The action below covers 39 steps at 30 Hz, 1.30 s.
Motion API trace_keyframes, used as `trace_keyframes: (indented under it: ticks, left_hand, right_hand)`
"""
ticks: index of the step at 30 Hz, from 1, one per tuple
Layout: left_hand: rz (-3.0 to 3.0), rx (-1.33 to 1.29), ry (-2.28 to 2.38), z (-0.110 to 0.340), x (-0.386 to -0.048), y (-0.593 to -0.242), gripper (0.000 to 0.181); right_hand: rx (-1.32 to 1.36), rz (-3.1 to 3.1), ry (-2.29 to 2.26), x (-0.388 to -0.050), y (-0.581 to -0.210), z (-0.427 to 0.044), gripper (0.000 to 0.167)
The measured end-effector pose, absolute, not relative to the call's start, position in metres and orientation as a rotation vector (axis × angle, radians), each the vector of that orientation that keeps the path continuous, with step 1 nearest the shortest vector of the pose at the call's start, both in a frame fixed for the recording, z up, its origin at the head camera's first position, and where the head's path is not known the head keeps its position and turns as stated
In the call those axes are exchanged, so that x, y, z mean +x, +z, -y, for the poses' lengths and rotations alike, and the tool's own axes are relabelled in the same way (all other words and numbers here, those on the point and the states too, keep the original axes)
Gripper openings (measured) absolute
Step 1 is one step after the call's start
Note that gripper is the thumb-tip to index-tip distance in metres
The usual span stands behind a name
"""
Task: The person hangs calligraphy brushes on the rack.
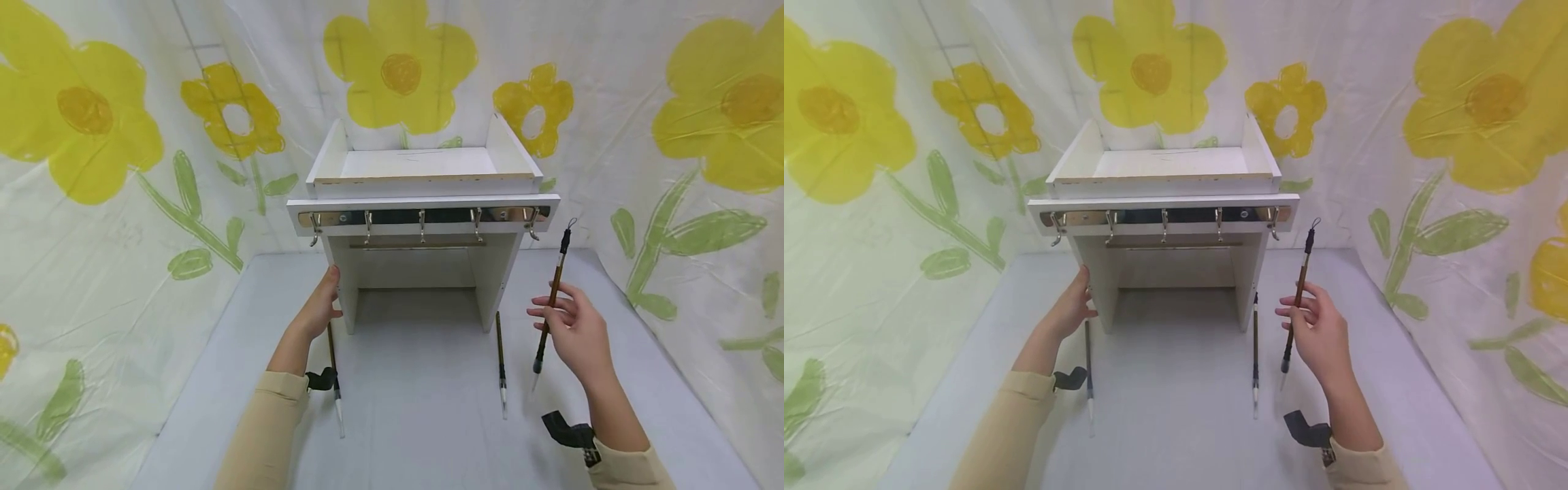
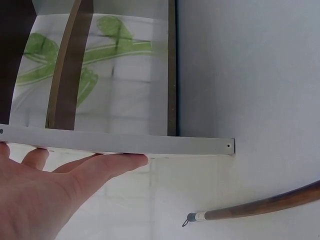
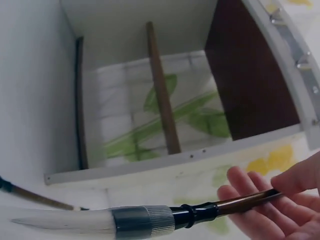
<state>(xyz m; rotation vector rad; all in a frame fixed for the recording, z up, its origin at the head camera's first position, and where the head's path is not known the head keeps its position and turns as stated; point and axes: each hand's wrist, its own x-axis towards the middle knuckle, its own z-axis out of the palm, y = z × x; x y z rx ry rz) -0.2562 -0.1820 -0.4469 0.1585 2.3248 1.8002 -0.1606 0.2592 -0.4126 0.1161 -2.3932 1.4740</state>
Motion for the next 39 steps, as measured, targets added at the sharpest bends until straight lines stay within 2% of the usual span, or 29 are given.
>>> trace_keyframes:
  ticks: [15, 22, 34, 39]
  left_hand:
    - [-2.324, 0.174, 1.791, 0.181, -0.256, -0.448, 0.078]
    - [-2.326, 0.199, 1.794, 0.183, -0.258, -0.449, 0.074]
    - [-2.336, 0.167, 1.794, 0.182, -0.259, -0.450, 0.084]
    - [-2.332, 0.175, 1.792, 0.181, -0.258, -0.449, 0.080]
  right_hand:
    - [0.353, 2.150, 1.460, -0.133, -0.393, -0.237, 0.035]
    - [0.535, 2.152, 1.485, -0.135, -0.397, -0.226, 0.036]
    - [0.662, 2.263, 1.426, -0.138, -0.407, -0.203, 0.033]
    - [0.694, 2.330, 1.406, -0.140, -0.412, -0.196, 0.032]
